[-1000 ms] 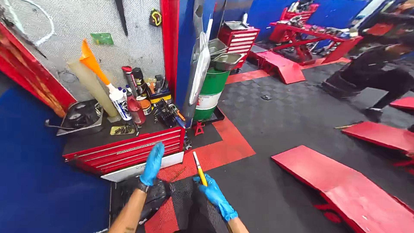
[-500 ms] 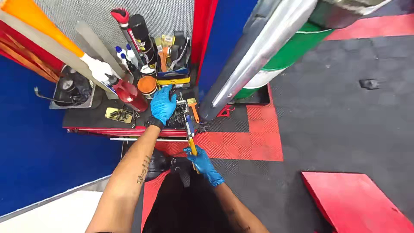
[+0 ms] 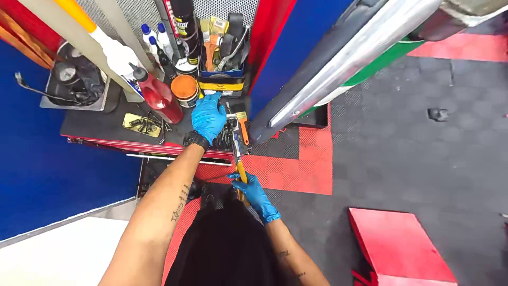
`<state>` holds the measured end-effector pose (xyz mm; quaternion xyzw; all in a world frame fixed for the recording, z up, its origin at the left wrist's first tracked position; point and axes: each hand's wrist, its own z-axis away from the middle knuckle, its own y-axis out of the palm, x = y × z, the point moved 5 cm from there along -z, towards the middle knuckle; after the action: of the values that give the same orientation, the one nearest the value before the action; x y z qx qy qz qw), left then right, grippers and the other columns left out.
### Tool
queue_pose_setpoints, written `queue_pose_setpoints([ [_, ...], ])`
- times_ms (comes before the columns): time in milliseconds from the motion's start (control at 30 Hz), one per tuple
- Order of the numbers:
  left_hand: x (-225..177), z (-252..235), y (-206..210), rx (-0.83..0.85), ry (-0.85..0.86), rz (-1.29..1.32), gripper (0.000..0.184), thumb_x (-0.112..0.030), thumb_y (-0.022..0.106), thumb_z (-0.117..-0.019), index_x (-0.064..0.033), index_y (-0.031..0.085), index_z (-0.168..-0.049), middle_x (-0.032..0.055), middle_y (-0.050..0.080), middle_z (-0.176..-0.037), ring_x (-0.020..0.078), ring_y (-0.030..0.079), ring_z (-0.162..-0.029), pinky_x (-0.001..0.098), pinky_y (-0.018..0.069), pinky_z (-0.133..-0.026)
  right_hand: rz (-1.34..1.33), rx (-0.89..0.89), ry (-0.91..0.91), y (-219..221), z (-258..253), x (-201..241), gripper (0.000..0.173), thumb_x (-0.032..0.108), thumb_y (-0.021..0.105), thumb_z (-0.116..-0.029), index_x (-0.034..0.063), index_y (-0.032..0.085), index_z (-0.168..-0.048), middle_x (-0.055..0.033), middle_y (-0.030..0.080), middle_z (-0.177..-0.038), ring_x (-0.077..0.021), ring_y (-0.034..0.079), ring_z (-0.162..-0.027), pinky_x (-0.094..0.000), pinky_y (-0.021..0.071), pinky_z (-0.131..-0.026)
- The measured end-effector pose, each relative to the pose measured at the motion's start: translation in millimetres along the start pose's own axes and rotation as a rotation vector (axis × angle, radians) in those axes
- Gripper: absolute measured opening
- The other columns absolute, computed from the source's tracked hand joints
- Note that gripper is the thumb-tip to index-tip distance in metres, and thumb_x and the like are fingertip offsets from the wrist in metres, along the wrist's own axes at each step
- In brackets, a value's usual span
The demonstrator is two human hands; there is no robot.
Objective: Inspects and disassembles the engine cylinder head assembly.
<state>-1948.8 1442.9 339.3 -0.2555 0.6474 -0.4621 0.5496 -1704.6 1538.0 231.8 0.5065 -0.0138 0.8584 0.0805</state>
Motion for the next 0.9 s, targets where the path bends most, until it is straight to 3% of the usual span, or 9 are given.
queue_pose_setpoints([
  [33, -1, 2, -1, 0.001, -0.004, 0.007, 0.045, -0.028, 0.053, -0.1024, -0.0178, 0.055, -0.146, 0.0112, 0.06, -0.142, 0.0357, 0.053, -0.134, 0.057, 0.0478, -0.104, -0.003, 0.001, 0.006, 1, 0, 0, 0.024, 0.004, 0.066, -0.0884, 0.0056, 0.074, -0.11, -0.0051, 0.076, -0.105, -0.0114, 0.067, -0.076, -0.0282, 0.0552, -0.066],
  [133, -4, 6, -4, 0.033, -0.03, 0.028, 0.047, -0.027, 0.054, -0.102, -0.018, 0.053, -0.148, 0.0121, 0.058, -0.145, 0.0371, 0.052, -0.135, 0.0582, 0.0471, -0.102, -0.058, 0.041, -0.004, 4, 0, -1, 0.027, 0.002, 0.064, -0.0871, 0.0033, 0.073, -0.113, -0.007, 0.075, -0.109, -0.0136, 0.069, -0.081, -0.03, 0.0578, -0.071],
  [233, 2, -8, 2, 0.024, -0.062, -0.029, 0.045, -0.031, 0.055, -0.0982, -0.023, 0.06, -0.142, 0.0059, 0.063, -0.139, 0.0316, 0.054, -0.134, 0.0544, 0.0499, -0.102, -0.076, 0.056, -0.022, 6, -4, -3, 0.03, 0.001, 0.064, -0.0883, 0.0024, 0.072, -0.117, -0.0084, 0.075, -0.106, -0.0154, 0.07, -0.084, -0.0327, 0.0598, -0.076],
  [400, 2, -10, 4, 0.038, -0.069, -0.043, 0.049, -0.036, 0.059, -0.0955, -0.0241, 0.059, -0.143, 0.0052, 0.062, -0.139, 0.0311, 0.053, -0.135, 0.0545, 0.0499, -0.101, -0.055, 0.028, -0.029, 8, -10, -1, 0.03, -0.001, 0.062, -0.0882, 0.0025, 0.072, -0.116, -0.0078, 0.075, -0.11, -0.0155, 0.07, -0.084, -0.0328, 0.06, -0.075],
  [567, 2, -11, 4, 0.047, -0.085, -0.051, 0.053, -0.035, 0.064, -0.0906, -0.0241, 0.059, -0.142, 0.0053, 0.063, -0.138, 0.0314, 0.054, -0.134, 0.0545, 0.0515, -0.098, -0.066, 0.018, -0.038, 9, -9, 2, 0.027, -0.001, 0.062, -0.0873, 0.0028, 0.072, -0.112, -0.0063, 0.074, -0.107, -0.0123, 0.066, -0.075, -0.0282, 0.0565, -0.067],
  [733, 1, -11, 3, 0.036, -0.107, -0.052, 0.051, -0.032, 0.064, -0.0898, -0.0246, 0.06, -0.14, 0.0042, 0.063, -0.138, 0.0298, 0.055, -0.133, 0.0532, 0.0518, -0.098, -0.032, -0.015, -0.082, 14, -11, 4, 0.024, -0.005, 0.058, -0.0843, 0.004, 0.071, -0.103, -0.0028, 0.073, -0.095, -0.0046, 0.057, -0.063, -0.0207, 0.0456, -0.053],
  [833, 0, -12, 4, 0.024, -0.116, -0.058, 0.051, -0.031, 0.063, -0.0901, -0.0243, 0.06, -0.14, 0.0043, 0.064, -0.137, 0.0298, 0.055, -0.133, 0.0536, 0.0519, -0.098, 0.353, -0.132, -0.073, 11, -2, 6, 0.023, 0.001, 0.061, -0.0811, 0.0101, 0.073, -0.099, -0.0051, 0.062, -0.102, -0.011, 0.059, -0.087, -0.0275, 0.0503, -0.072],
  [900, 1, -14, 3, 0.032, -0.137, -0.044, 0.051, -0.031, 0.063, -0.0905, -0.0242, 0.059, -0.141, 0.0051, 0.063, -0.138, 0.03, 0.055, -0.132, 0.0542, 0.0512, -0.099, 0.461, -0.139, -0.006, 8, 18, -11, 0.022, 0.004, 0.063, -0.0815, 0.0108, 0.073, -0.1, -0.0083, 0.062, -0.105, -0.0158, 0.063, -0.09, -0.0347, 0.0546, -0.074],
])
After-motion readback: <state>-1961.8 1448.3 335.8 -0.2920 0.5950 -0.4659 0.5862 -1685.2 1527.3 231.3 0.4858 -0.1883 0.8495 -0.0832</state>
